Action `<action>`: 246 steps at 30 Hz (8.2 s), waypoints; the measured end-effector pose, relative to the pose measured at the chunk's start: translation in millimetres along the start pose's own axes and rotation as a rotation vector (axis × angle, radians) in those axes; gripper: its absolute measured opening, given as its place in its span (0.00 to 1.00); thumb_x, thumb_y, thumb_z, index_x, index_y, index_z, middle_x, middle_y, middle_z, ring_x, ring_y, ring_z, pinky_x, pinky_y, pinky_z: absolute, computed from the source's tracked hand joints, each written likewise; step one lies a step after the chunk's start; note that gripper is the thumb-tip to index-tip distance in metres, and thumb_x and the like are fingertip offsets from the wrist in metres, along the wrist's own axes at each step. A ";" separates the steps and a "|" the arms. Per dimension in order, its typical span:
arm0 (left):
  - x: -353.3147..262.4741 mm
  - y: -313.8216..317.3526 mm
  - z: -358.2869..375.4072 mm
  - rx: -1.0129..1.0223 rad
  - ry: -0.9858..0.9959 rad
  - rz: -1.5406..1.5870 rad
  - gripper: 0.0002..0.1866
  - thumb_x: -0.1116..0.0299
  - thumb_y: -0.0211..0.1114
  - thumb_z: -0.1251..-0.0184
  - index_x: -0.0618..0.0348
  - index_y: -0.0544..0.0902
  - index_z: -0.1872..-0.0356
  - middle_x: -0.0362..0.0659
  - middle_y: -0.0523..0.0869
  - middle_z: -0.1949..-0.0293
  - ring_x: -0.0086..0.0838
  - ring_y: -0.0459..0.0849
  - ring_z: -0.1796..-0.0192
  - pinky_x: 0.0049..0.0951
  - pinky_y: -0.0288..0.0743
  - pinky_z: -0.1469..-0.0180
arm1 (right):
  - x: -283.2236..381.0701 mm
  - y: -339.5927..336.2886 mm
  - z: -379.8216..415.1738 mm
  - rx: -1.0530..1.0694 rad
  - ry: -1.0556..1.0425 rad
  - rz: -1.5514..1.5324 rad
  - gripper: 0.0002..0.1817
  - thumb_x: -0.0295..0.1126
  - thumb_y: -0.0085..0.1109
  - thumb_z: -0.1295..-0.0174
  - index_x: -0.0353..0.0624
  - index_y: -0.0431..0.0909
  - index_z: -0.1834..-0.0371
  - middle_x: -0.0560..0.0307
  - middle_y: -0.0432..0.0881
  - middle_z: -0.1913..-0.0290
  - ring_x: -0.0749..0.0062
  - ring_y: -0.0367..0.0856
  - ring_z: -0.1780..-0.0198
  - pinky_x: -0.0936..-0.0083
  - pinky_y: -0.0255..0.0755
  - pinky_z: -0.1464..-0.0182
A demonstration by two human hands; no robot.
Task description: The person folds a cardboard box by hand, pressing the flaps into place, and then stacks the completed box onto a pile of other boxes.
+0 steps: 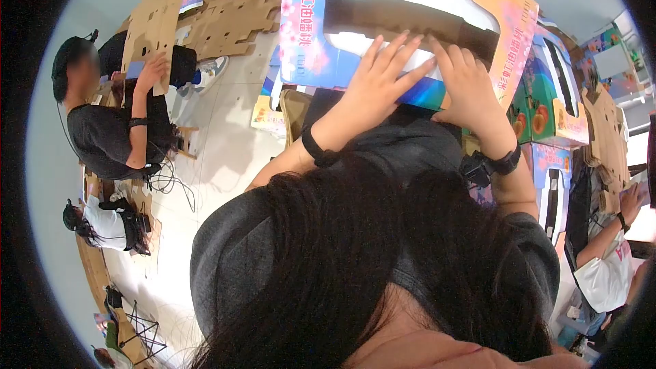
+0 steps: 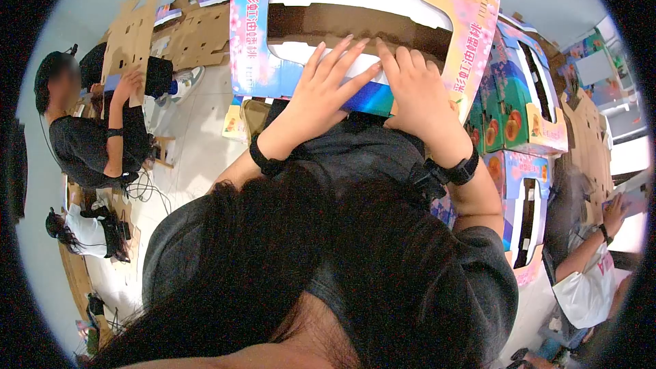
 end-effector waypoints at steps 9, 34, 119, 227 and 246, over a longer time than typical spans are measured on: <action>-5.0 2.4 0.1 0.018 0.003 -0.022 0.50 0.68 0.78 0.55 0.39 0.69 0.24 0.49 0.61 0.20 0.46 0.57 0.18 0.58 0.50 0.20 | -0.1 0.2 6.2 -0.040 -0.001 -0.015 0.67 0.39 0.85 0.73 0.41 0.58 0.21 0.51 0.74 0.45 0.54 0.76 0.39 0.62 0.75 0.41; -3.5 -11.4 5.8 0.021 0.027 0.214 0.51 0.53 0.82 0.54 0.39 0.69 0.23 0.51 0.60 0.19 0.53 0.53 0.17 0.60 0.41 0.19 | 3.0 -1.1 15.3 -0.222 -0.019 -0.066 0.66 0.35 0.77 0.72 0.41 0.56 0.18 0.51 0.74 0.50 0.54 0.75 0.45 0.65 0.73 0.45; 226.7 -55.4 159.9 -0.161 -0.881 0.176 0.14 0.73 0.57 0.25 0.59 0.81 0.42 0.50 0.91 0.53 0.40 0.88 0.48 0.36 0.78 0.43 | 51.4 63.5 -1.1 0.608 -0.344 -0.441 0.15 0.42 0.67 0.42 0.39 0.82 0.73 0.43 0.85 0.70 0.42 0.85 0.63 0.52 0.77 0.60; 42.0 -28.3 -41.7 0.362 -0.025 -0.094 0.33 0.68 0.80 0.58 0.61 0.77 0.46 0.55 0.84 0.49 0.49 0.83 0.43 0.47 0.75 0.38 | -39.7 -12.4 3.7 -0.024 0.062 -0.047 0.38 0.31 0.83 0.65 0.40 0.73 0.48 0.45 0.80 0.51 0.49 0.83 0.49 0.58 0.80 0.50; 78.4 24.2 -6.3 0.365 -0.056 0.035 0.17 0.76 0.64 0.43 0.61 0.83 0.51 0.54 0.86 0.56 0.49 0.87 0.50 0.46 0.81 0.49 | -54.9 47.2 7.9 0.001 0.071 0.034 0.23 0.24 0.65 0.52 0.41 0.81 0.48 0.41 0.85 0.54 0.42 0.83 0.49 0.51 0.76 0.47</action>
Point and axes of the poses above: each hand's wrist, its own z-axis away from the middle knuckle, its own y-axis out of the palm, x = y × z, the point moved 8 cm from there along -z, towards the middle knuckle
